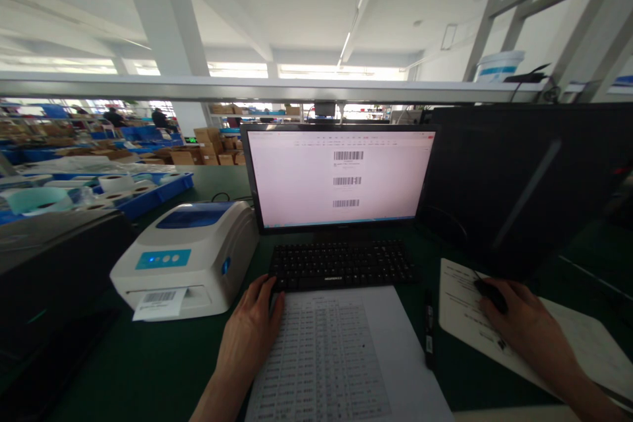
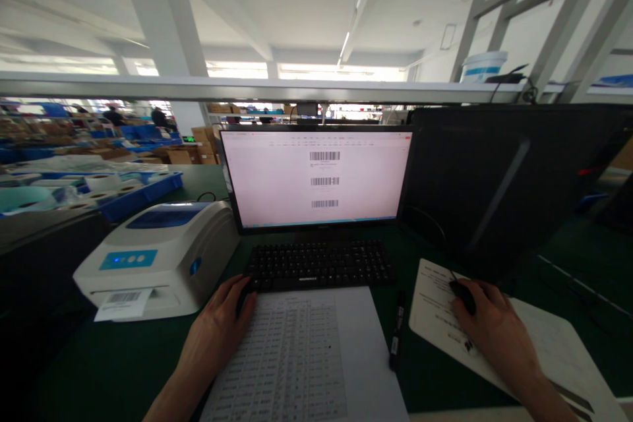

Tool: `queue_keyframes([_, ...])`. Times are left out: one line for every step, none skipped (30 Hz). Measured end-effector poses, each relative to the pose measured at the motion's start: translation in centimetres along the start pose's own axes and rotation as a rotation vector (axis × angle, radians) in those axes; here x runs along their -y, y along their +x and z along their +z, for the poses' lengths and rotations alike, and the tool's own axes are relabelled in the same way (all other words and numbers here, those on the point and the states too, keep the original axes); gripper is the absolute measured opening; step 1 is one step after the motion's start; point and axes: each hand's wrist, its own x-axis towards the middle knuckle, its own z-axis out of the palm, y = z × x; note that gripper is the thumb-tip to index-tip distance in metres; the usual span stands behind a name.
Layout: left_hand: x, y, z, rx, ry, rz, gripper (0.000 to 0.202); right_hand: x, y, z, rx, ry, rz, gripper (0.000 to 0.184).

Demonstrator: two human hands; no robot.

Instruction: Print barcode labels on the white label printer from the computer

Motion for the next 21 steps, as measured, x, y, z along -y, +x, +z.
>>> queue_keyframes([0.0,0.01,-0.01,0.001,-0.003,0.002,0.042,0.07,0.0,-0.1,0.006,0.001,-0.001,0.078])
queue_keyframes([0.0,0.02,-0.02,0.001,-0.004,0.0,0.042,0.12,0.01,-0.19,0.007,0.001,-0.004,0.079])
queue_keyframes([0.0,0.02,-0.03,0.001,-0.003,-0.004,0.042,0.15,0.03,-0.26,0.006,0.002,-0.009,0.079])
queue_keyframes([0.0,0.02,-0.04,0.002,0.0,-0.008,0.041,0.15,0.05,-0.3,0.006,0.006,-0.016,0.079])
queue_keyframes([-0.01,0.02,-0.05,0.003,0.002,-0.011,0.041,0.12,0.07,-0.3,0.006,0.01,-0.018,0.079])
queue_keyframes([-0.02,0.01,-0.07,0.003,0.003,-0.013,0.041,0.07,0.09,-0.29,0.008,0.014,-0.016,0.079])
queue_keyframes([-0.04,0.0,-0.08,0.005,0.003,-0.012,0.041,0.01,0.11,-0.25,0.011,0.016,-0.009,0.08])
queue_keyframes([-0.05,-0.01,-0.1,0.007,0.003,-0.012,0.041,-0.05,0.12,-0.21,0.017,0.015,-0.005,0.08])
queue_keyframes([-0.07,-0.02,-0.1,0.01,0.003,-0.013,0.042,-0.11,0.13,-0.16,0.019,0.012,-0.004,0.08])
queue_keyframes([-0.08,-0.02,-0.1,0.012,0.002,-0.016,0.042,-0.16,0.14,-0.11,0.017,0.007,-0.002,0.08])
queue_keyframes([-0.09,-0.02,-0.08,0.012,0.0,-0.018,0.042,-0.2,0.14,-0.07,0.012,0.004,-0.002,0.079])
queue_keyframes([-0.08,-0.02,-0.05,0.012,-0.004,-0.019,0.043,-0.23,0.14,-0.04,0.008,0.003,-0.002,0.079])
queue_keyframes([-0.06,-0.02,-0.01,0.008,-0.01,-0.02,0.042,-0.26,0.13,-0.02,0.004,0.005,0.0,0.079])
queue_keyframes([-0.03,-0.02,0.04,0.003,-0.017,-0.019,0.042,-0.28,0.13,0.0,0.001,0.009,0.0,0.078])
queue_keyframes([0.0,-0.01,0.08,-0.001,-0.024,-0.017,0.042,-0.31,0.13,0.01,-0.001,0.014,-0.001,0.078])
queue_keyframes([0.04,-0.02,0.12,-0.006,-0.03,-0.015,0.041,-0.33,0.13,0.03,0.0,0.02,-0.007,0.078])
queue_keyframes([0.07,-0.02,0.16,-0.008,-0.034,-0.014,0.041,-0.37,0.13,0.04,0.001,0.025,-0.011,0.077])
queue_keyframes([0.09,-0.04,0.18,-0.008,-0.035,-0.011,0.041,-0.41,0.13,0.07,0.002,0.028,-0.015,0.077])
queue_keyframes([0.09,-0.06,0.19,-0.009,-0.034,-0.009,0.041,-0.45,0.14,0.1,0.002,0.03,-0.018,0.077])
queue_keyframes([0.08,-0.08,0.19,-0.008,-0.031,-0.007,0.042,-0.51,0.15,0.15,0.004,0.035,-0.02,0.077])
queue_keyframes([0.05,-0.11,0.18,-0.009,-0.027,-0.006,0.042,-0.57,0.16,0.22,0.008,0.04,-0.019,0.076])
